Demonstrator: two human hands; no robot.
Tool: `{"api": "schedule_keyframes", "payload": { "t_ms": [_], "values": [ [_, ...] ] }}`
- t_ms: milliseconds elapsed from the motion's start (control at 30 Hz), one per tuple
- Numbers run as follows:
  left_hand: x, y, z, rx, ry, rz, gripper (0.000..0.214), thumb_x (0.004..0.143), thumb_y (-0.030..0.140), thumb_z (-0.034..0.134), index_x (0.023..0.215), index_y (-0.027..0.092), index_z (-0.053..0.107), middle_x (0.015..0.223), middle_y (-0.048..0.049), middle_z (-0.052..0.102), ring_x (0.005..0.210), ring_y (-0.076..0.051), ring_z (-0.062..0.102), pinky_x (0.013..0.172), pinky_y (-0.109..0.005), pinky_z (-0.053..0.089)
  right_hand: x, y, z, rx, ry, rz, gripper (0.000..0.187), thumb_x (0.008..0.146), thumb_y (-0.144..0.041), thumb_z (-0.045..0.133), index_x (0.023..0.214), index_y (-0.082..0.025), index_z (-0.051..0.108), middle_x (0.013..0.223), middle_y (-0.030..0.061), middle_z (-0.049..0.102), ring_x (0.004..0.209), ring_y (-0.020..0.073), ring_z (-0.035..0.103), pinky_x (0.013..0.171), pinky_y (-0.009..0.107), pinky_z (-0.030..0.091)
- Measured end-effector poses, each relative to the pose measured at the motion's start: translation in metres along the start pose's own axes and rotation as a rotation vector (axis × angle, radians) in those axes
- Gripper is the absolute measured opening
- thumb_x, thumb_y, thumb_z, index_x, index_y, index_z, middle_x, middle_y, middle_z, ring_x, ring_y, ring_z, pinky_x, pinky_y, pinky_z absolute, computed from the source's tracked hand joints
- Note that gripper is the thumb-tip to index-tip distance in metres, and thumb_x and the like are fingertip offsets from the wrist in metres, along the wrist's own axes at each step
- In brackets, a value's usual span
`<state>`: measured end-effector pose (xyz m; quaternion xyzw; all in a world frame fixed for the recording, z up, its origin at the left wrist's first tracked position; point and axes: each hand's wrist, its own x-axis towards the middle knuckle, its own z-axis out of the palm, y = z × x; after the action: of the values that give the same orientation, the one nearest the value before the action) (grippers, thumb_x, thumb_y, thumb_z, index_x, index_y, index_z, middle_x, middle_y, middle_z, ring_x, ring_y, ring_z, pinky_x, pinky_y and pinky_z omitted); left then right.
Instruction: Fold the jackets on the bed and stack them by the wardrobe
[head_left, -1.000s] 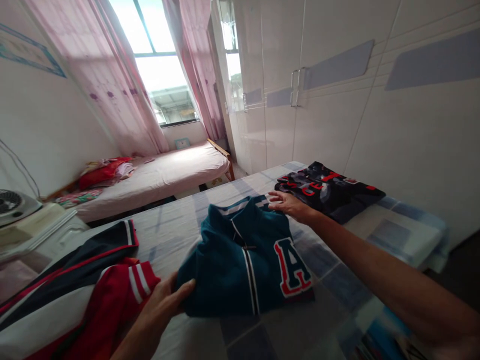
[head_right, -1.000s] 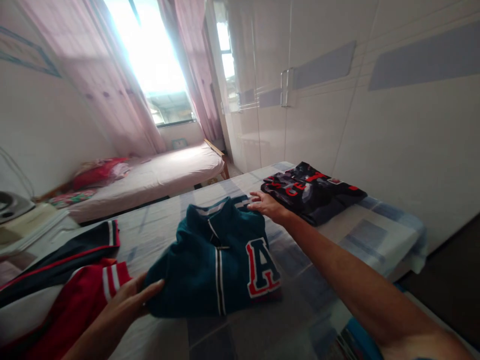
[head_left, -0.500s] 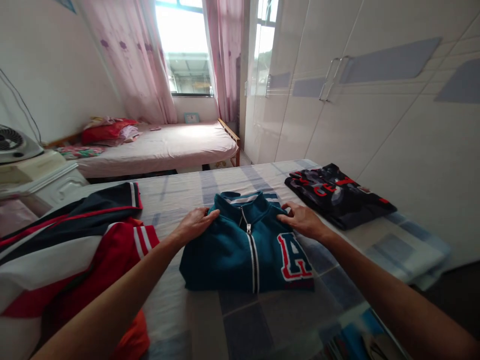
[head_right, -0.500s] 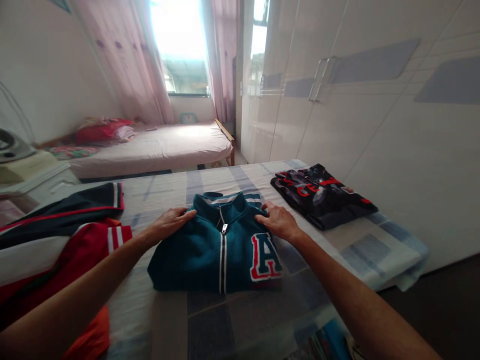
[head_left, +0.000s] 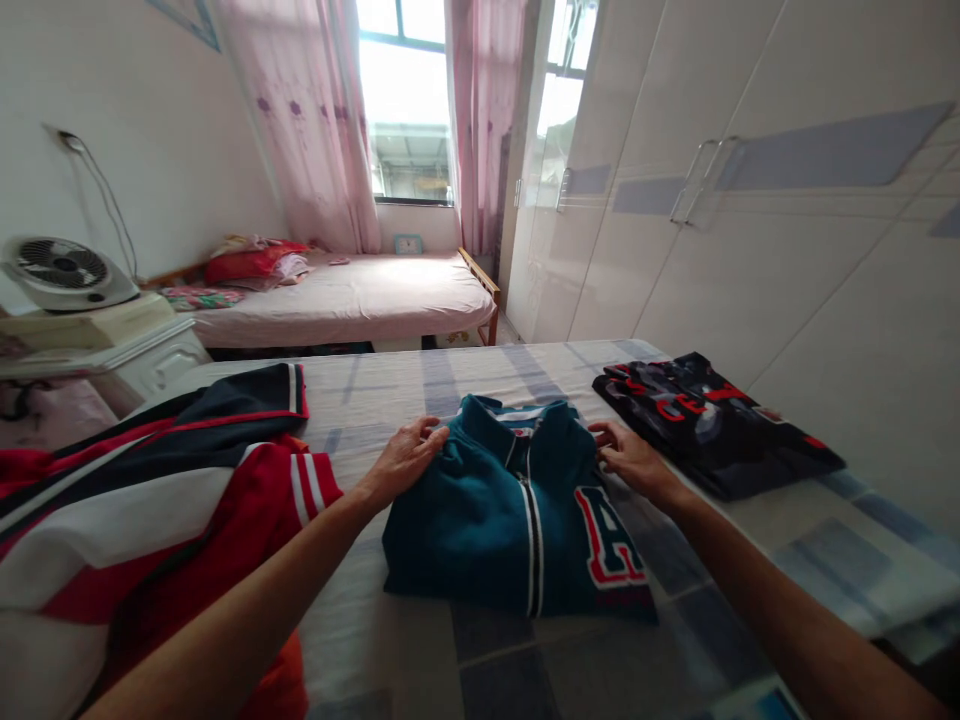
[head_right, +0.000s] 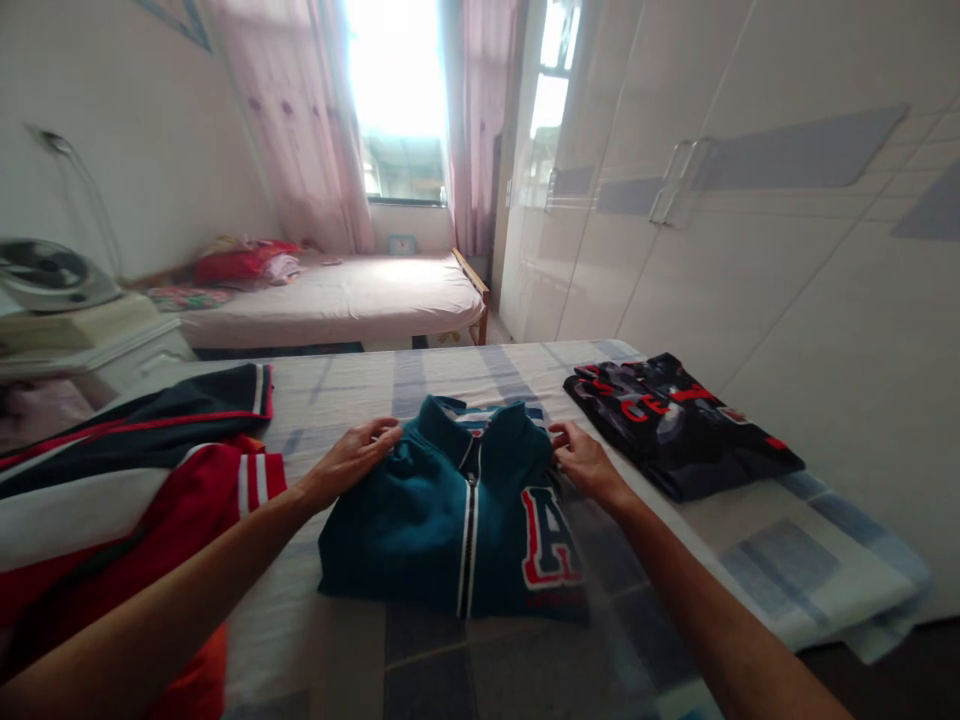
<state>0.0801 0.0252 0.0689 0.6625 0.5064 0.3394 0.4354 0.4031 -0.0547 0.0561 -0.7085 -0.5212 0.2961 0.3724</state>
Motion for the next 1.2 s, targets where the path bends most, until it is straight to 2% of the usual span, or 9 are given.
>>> {"api": "schedule_keyframes", "payload": {
  "t_ms": [100,167,333,467,600,733,833,1000,1200],
  "values": [
    [-0.013,-0.01,-0.021,0.044,0.073,-0.035,0.044,0.07,0.051,0.061,0.094,0.014,0.065,0.082,-0.0091,0.067,0.077,-0.024,0.062,0.063,-0.029,0.046,0.003,-0.016,0.0,-0.165,0.295,-0.156,0.036,0.073,-0.018,0.05,0.108,-0.016,0.057,0.098,0.0083,0.066,0.086,0.0186,0.062,0.083,0.034,0.047],
    [-0.032,-0.013,-0.034,0.094,0.055,-0.059,0.04,0.071,0.053,0.058,0.084,0.016,0.066,0.078,-0.0079,0.066,0.073,-0.024,0.061,0.06,-0.028,0.045,0.001,-0.038,0.005,-0.188,0.303,-0.286,0.031,0.08,-0.025,0.047,0.107,-0.019,0.061,0.103,0.0083,0.066,0.093,0.0199,0.061,0.085,0.034,0.046],
    [-0.077,-0.014,-0.038,0.122,-0.084,-0.098,0.038,0.076,0.054,0.052,0.073,0.019,0.064,0.072,-0.0033,0.064,0.068,-0.02,0.057,0.059,-0.026,0.042,0.01,-0.09,0.046,-0.427,-0.04,-0.541,0.03,0.087,-0.034,0.044,0.099,-0.019,0.068,0.106,0.0075,0.068,0.103,0.0212,0.058,0.092,0.032,0.039],
    [-0.087,-0.018,-0.024,0.086,-0.094,-0.044,0.036,0.078,0.052,0.05,0.07,0.019,0.061,0.065,0.0001,0.058,0.063,-0.016,0.051,0.057,-0.024,0.038,0.03,-0.104,0.081,-0.548,-0.243,-0.464,0.037,0.089,-0.043,0.042,0.085,-0.018,0.069,0.089,0.0073,0.07,0.082,0.0188,0.06,0.074,0.028,0.041],
    [-0.088,-0.023,-0.015,-0.116,-0.081,-0.092,0.031,0.077,0.048,0.052,0.073,0.018,0.061,0.068,0.0002,0.058,0.065,-0.016,0.052,0.059,-0.024,0.04,0.038,-0.106,0.088,-0.298,-0.266,-0.431,0.03,0.085,-0.04,0.046,0.08,-0.017,0.064,0.074,0.0021,0.064,0.07,0.0146,0.056,0.066,0.025,0.04],
    [-0.091,-0.028,-0.016,-0.171,0.039,-0.172,0.029,0.078,0.046,0.05,0.071,0.02,0.06,0.067,-0.0007,0.06,0.065,-0.017,0.054,0.061,-0.026,0.044,0.029,-0.102,0.076,0.072,0.008,-0.47,0.03,0.087,-0.043,0.04,0.088,-0.018,0.056,0.072,-0.0014,0.056,0.066,0.0127,0.05,0.064,0.024,0.041],
    [-0.091,-0.03,-0.015,-0.078,0.09,-0.172,0.031,0.08,0.047,0.048,0.078,0.02,0.061,0.072,-0.0027,0.062,0.067,-0.019,0.057,0.062,-0.028,0.046,0.023,-0.101,0.071,0.001,0.143,-0.486,0.025,0.087,-0.041,0.041,0.085,-0.02,0.052,0.069,-0.0016,0.053,0.063,0.0131,0.048,0.062,0.025,0.039],
    [-0.087,-0.036,-0.004,0.217,0.194,0.103,0.051,0.083,0.04,0.048,0.131,0.024,0.043,0.135,-0.0086,0.049,0.111,-0.024,0.055,0.087,-0.036,0.048,0.029,-0.109,0.086,-0.393,0.249,-0.553,0.029,0.093,-0.04,0.032,0.101,-0.019,0.052,0.083,0.0053,0.064,0.075,0.0192,0.059,0.07,0.029,0.039],
    [-0.078,-0.044,-0.019,0.783,0.072,0.188,0.044,0.086,0.03,0.037,0.123,0.013,0.056,0.133,-0.0143,0.053,0.124,-0.03,0.047,0.104,-0.047,0.036,0.05,-0.103,0.096,-0.787,0.022,-0.468,0.026,0.092,-0.026,0.037,0.105,-0.019,0.058,0.1,0.0117,0.068,0.092,0.0225,0.063,0.075,0.029,0.041]
  ]
}}
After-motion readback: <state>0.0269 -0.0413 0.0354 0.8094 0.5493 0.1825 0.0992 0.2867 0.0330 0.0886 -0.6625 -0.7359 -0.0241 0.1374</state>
